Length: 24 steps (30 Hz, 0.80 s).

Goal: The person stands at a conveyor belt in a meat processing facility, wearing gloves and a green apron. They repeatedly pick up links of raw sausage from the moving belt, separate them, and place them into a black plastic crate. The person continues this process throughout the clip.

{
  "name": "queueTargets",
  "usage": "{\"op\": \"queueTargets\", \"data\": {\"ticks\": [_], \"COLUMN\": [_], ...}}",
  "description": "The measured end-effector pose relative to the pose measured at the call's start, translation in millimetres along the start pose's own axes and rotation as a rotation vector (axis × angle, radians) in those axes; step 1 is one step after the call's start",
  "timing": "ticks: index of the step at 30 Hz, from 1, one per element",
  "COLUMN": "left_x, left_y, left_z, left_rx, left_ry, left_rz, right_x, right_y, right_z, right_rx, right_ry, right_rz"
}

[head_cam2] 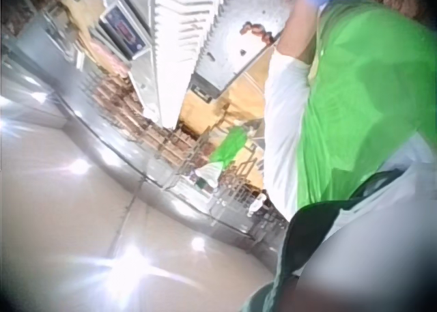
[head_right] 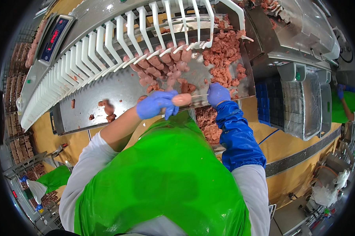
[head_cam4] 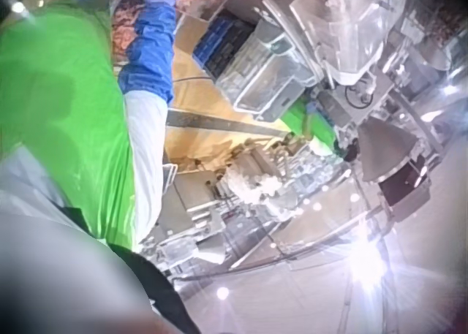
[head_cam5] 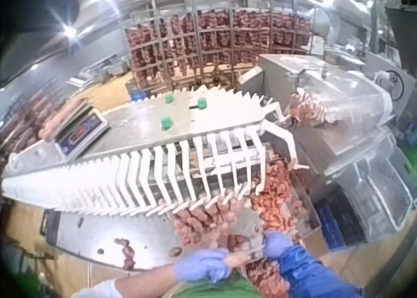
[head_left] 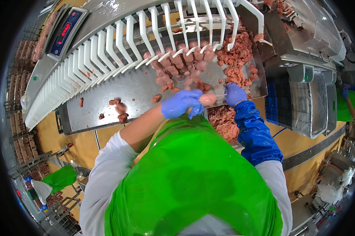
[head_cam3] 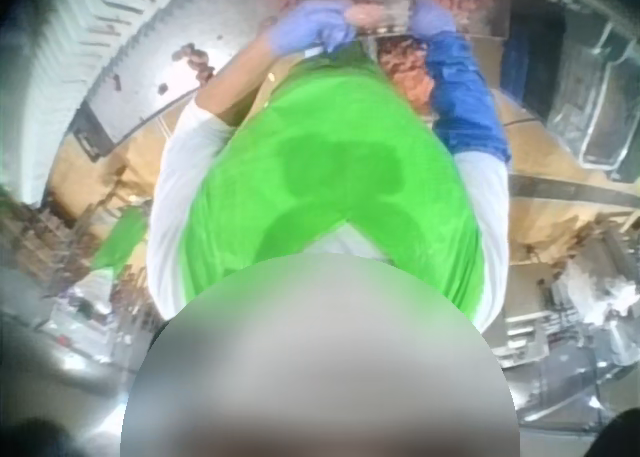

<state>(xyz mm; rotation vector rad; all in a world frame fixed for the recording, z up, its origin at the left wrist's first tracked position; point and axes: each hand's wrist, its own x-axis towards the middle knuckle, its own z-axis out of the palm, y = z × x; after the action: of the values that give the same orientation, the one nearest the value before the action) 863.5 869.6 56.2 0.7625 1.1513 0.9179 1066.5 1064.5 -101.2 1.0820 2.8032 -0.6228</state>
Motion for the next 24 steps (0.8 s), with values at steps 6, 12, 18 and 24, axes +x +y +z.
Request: {"op": "queueTargets", "data": {"ticks": [6,12,18,24], "left_x": [-2,30,73,100], "left_y": [-17,-9,1,-42], "left_z": [-28,-10,40,12], "left_rx": [-0.464,0.064,0.870,1.215], "left_ry": [-0.021,0.019,0.065,-0.193], "left_rz": [0.222,-0.080,-0.039,0.070], "right_x": [-16,-31,-43,-97], "right_y": [20,-43,-36,37], "right_z": [-18,-103,-69,-95], "right_rx": [0.261,0.720,0.590,0.570], "right_ry": [-0.189,0.128,-0.573,-0.504], "right_rz": [-0.094,-0.373,-0.299,0.036]}}
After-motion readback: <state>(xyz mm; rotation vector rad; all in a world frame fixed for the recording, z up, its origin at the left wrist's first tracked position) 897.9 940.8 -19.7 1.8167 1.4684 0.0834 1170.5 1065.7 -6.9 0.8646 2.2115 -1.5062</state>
